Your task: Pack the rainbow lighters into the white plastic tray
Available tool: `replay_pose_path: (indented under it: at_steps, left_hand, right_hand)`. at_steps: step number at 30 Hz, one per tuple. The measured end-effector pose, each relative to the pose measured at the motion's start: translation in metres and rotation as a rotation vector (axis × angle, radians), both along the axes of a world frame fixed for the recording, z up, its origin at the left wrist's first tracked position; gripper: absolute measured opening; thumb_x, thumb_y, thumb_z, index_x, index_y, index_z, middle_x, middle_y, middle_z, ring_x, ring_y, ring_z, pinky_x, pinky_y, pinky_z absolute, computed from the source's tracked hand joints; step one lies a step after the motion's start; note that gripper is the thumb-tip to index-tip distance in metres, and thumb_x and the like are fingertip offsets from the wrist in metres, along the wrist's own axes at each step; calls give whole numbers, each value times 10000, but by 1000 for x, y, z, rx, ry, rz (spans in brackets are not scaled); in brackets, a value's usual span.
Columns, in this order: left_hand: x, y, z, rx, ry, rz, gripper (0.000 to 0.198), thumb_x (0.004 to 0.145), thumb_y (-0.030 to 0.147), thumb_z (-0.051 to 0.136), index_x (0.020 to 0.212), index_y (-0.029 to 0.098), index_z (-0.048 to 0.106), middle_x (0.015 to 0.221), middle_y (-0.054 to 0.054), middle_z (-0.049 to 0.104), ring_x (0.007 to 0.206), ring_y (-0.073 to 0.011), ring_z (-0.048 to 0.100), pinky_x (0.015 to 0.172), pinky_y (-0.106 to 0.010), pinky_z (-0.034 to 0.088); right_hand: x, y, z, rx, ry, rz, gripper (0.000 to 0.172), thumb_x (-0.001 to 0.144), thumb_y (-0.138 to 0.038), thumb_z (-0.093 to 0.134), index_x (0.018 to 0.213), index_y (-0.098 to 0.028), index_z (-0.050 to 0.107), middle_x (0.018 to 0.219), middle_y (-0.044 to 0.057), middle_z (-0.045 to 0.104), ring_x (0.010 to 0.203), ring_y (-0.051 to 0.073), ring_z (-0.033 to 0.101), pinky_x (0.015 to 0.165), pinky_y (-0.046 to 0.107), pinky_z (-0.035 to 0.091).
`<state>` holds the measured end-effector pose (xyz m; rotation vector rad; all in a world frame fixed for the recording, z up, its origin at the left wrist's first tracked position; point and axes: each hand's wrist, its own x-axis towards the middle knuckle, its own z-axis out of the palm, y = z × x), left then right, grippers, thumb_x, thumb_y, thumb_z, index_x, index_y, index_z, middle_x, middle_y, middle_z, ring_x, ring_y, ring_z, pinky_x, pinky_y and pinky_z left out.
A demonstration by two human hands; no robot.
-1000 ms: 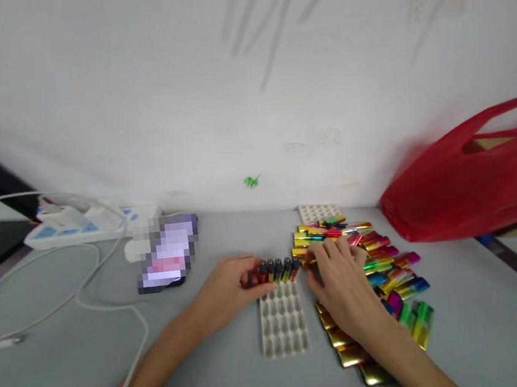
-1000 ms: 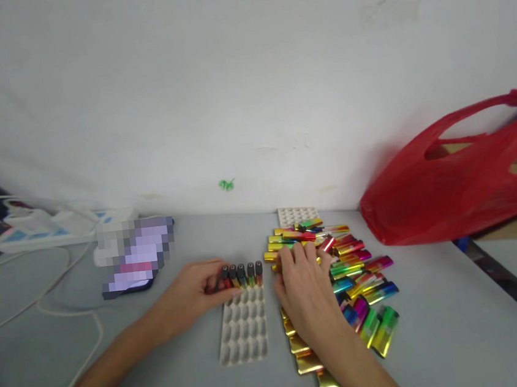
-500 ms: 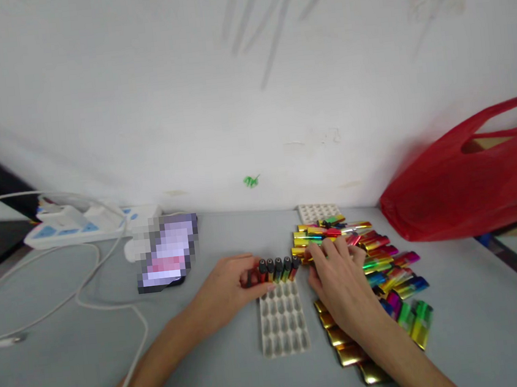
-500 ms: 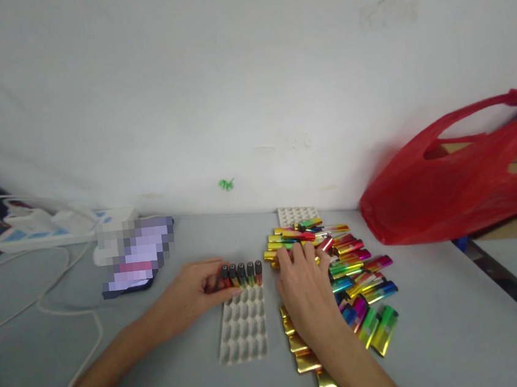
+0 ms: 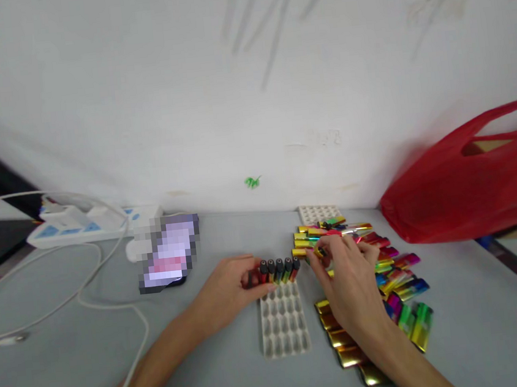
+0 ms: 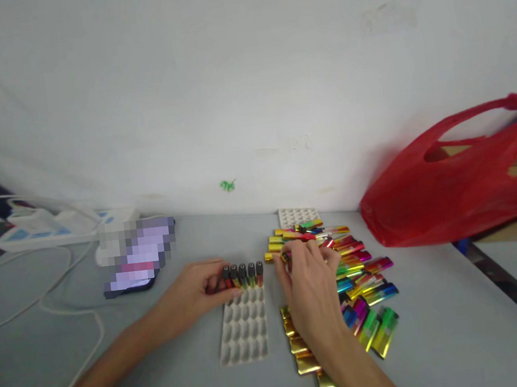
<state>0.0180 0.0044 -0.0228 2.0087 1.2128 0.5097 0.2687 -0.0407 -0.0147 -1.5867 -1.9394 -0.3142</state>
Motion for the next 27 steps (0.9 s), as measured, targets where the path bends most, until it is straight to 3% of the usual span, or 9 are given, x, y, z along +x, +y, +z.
replay_pose_path:
  at_steps: [2, 4, 9, 12, 19, 24, 27]
  left_hand:
    - [0, 0, 1, -6, 0, 2, 400, 915, 510, 816, 752, 212, 605, 655, 70, 501, 614, -161, 485, 597, -275, 301]
    - [1, -1, 2, -12, -1, 4, 400, 916, 505, 813, 747, 212, 600, 651, 70, 504, 613, -161, 487, 595, -275, 305]
    - [1, -1, 3, -17, -4, 1, 394, 922, 522, 794, 759, 213, 613, 658, 67, 506, 616, -162, 484, 587, -274, 308]
    - [0, -1, 1, -14, -7, -1, 418, 924, 545, 791, 750, 214, 604, 664, 62, 509, 621, -165, 490, 590, -276, 315]
    - [0, -1, 0, -5, -8, 0, 429, 923, 528, 796, 732, 219, 569, 656, 63, 492, 625, -165, 489, 593, -273, 307]
    - [1, -1, 0, -8, -5, -6, 417, 929, 535, 789, 752, 218, 584, 648, 70, 474, 619, -161, 479, 589, -270, 301]
    - [0, 0, 0, -3, 1, -12, 417, 933, 534, 792, 756, 217, 587, 652, 71, 479, 625, -162, 483, 592, -271, 305]
  right_hand:
    - [-1, -3, 2, 74, 233, -6, 123, 1107, -338, 638, 1052, -231, 617, 974, 49, 749, 906, 269, 677, 900, 439, 398]
    - [-2, -4, 6, 42, 566, 0, 194, 1069, -415, 700, 1019, -246, 619, 967, 40, 749, 919, 266, 691, 871, 415, 448]
    - [-1, 2, 21, -325, 1557, 175, 349, 882, -493, 924, 1030, -242, 733, 949, 2, 784, 821, 190, 721, 832, 346, 562]
    - [0, 5, 29, -465, 1887, 302, 338, 819, -418, 991, 1038, -227, 818, 1025, 12, 803, 881, 154, 729, 834, 278, 605]
    - [-6, -5, 32, -734, 1942, 526, 251, 918, -299, 924, 1120, -191, 822, 1035, 48, 807, 830, 114, 711, 811, 217, 598]
    - [-10, -8, 29, -760, 1839, 561, 124, 988, -273, 831, 1037, -203, 742, 888, 31, 771, 763, 136, 691, 760, 250, 563]
    - [-13, -10, 30, -771, 1757, 584, 145, 1030, -322, 765, 993, -208, 683, 804, 13, 727, 659, 140, 637, 660, 254, 516]
